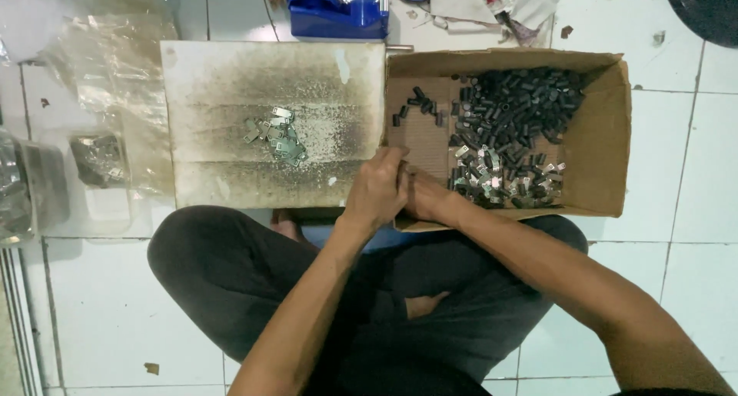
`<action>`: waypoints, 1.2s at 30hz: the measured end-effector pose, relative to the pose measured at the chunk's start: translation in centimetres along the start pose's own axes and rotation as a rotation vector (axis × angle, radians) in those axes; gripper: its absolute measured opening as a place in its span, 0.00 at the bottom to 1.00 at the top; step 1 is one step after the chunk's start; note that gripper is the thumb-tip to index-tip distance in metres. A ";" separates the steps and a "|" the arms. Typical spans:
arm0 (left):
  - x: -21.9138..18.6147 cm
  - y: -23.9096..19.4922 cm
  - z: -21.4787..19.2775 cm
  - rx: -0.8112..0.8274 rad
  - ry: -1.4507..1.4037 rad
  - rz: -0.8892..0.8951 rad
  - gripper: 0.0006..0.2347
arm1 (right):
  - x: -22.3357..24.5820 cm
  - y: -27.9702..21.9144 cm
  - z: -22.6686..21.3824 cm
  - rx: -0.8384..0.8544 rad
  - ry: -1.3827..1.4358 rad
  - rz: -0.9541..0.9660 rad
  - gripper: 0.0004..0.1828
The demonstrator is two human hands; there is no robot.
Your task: The person is sorting and assembling small metal components, picking them from a pile and placing them into a cardboard box.
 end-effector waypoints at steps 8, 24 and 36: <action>1.1 1.6 1.0 0.145 -0.069 -0.219 0.12 | -5.9 -0.4 -0.5 -0.028 0.235 0.088 0.12; 5.7 3.6 7.0 0.117 0.046 -0.408 0.04 | -5.2 -4.9 -8.9 -0.210 0.796 0.414 0.14; 6.0 3.1 3.7 0.119 -0.244 -0.531 0.11 | -4.9 -5.8 -9.5 -0.230 1.277 0.372 0.16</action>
Point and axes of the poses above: each hand's wrist, its own y-axis towards the middle knuckle, its own z-axis out of the palm, x = y × z, the point moved 7 cm from there along y, towards the middle knuckle, and after that the axes turned 12 degrees about -y, right-handed, at the moved point
